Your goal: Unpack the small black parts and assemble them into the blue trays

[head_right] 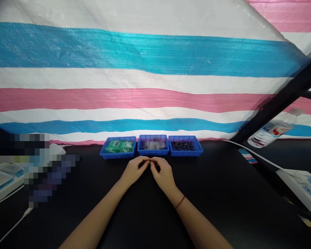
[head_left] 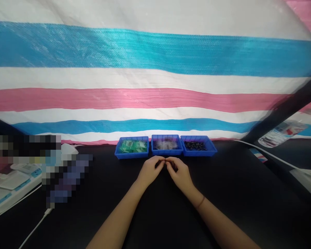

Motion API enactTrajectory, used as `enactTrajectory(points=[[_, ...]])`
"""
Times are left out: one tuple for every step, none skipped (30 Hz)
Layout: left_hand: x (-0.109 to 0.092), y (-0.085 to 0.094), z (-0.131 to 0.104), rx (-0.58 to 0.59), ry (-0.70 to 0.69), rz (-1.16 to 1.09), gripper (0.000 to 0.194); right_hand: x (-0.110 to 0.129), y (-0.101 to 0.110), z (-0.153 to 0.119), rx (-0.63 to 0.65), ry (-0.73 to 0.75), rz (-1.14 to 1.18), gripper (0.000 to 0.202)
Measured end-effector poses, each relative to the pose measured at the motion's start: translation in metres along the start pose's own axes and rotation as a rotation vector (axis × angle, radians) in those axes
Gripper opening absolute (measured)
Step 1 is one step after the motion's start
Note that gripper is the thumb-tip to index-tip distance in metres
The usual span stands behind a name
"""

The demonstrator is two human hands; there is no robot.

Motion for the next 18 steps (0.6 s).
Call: enactTrajectory(points=[[-0.0002,0.0004,0.0,0.003,0.006,0.0,0.016,0.0003,0.0005,0.0,-0.005,-0.003,0.004,0.017],[-0.0007,0.0009,0.0,0.006,0.011,-0.001,0.017,0.0005,0.0011,0.0,-0.012,-0.008,0.009,0.017],[-0.0014,0.0014,0.0,0.01,0.014,-0.002,0.018,0.0006,0.0016,0.0,-0.021,-0.015,0.014,0.016],[-0.0021,0.0017,0.0001,0.014,0.013,-0.004,0.018,0.0005,0.0019,0.0,-0.028,-0.022,0.018,0.015],[-0.0028,0.0017,0.0001,0.021,0.01,-0.008,0.018,0.0003,0.0021,0.0,-0.033,-0.028,0.022,0.014],[-0.0034,0.0015,0.0002,0.03,0.006,-0.015,0.018,-0.0001,0.0021,0.0,-0.037,-0.035,0.027,0.012],[-0.0036,0.0009,0.0003,0.04,0.0,-0.025,0.019,-0.0008,0.002,-0.0001,-0.04,-0.04,0.034,0.011],[-0.0034,0.0001,0.0004,0.049,-0.005,-0.036,0.02,-0.0016,0.0018,-0.0001,-0.044,-0.044,0.043,0.011],[-0.0028,-0.0009,0.0004,0.056,-0.007,-0.048,0.02,-0.0024,0.0018,-0.0002,-0.05,-0.046,0.055,0.011],[-0.0019,-0.0019,0.0004,0.059,-0.007,-0.057,0.021,-0.0032,0.0017,-0.0002,-0.056,-0.047,0.067,0.012],[-0.0008,-0.0027,0.0004,0.056,-0.006,-0.063,0.021,-0.0039,0.0017,-0.0003,-0.06,-0.046,0.075,0.014],[0.0003,-0.0032,0.0003,0.047,-0.003,-0.064,0.02,-0.0042,0.0016,-0.0003,-0.063,-0.043,0.079,0.016],[0.0012,-0.0034,0.0001,0.036,-0.002,-0.063,0.019,-0.0042,0.0016,-0.0002,-0.061,-0.039,0.078,0.018],[0.0018,-0.0033,-0.0001,0.022,-0.002,-0.061,0.019,-0.0038,0.0014,-0.0002,-0.054,-0.035,0.073,0.02],[0.002,-0.0029,-0.0002,0.008,-0.004,-0.057,0.019,-0.0033,0.001,-0.0001,-0.042,-0.032,0.065,0.02],[0.0018,-0.0022,-0.0004,-0.007,-0.009,-0.054,0.018,-0.0026,0.0006,0.0,-0.028,-0.03,0.06,0.019],[0.0014,-0.0013,-0.0004,-0.021,-0.014,-0.051,0.018,-0.0019,0.0003,0.0001,-0.015,-0.03,0.058,0.018],[0.0008,-0.0004,-0.0004,-0.032,-0.02,-0.047,0.017,-0.0015,-0.0001,0.0002,-0.004,-0.034,0.062,0.017]])
Point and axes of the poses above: each hand's wrist, its own z-axis towards the middle knuckle, its own y-axis out of the back of the hand, x = y × z, the point moved 4 cm from there along z, towards the middle knuckle, and after that the axes turned 14 degrees about z, right-handed, at the moved point
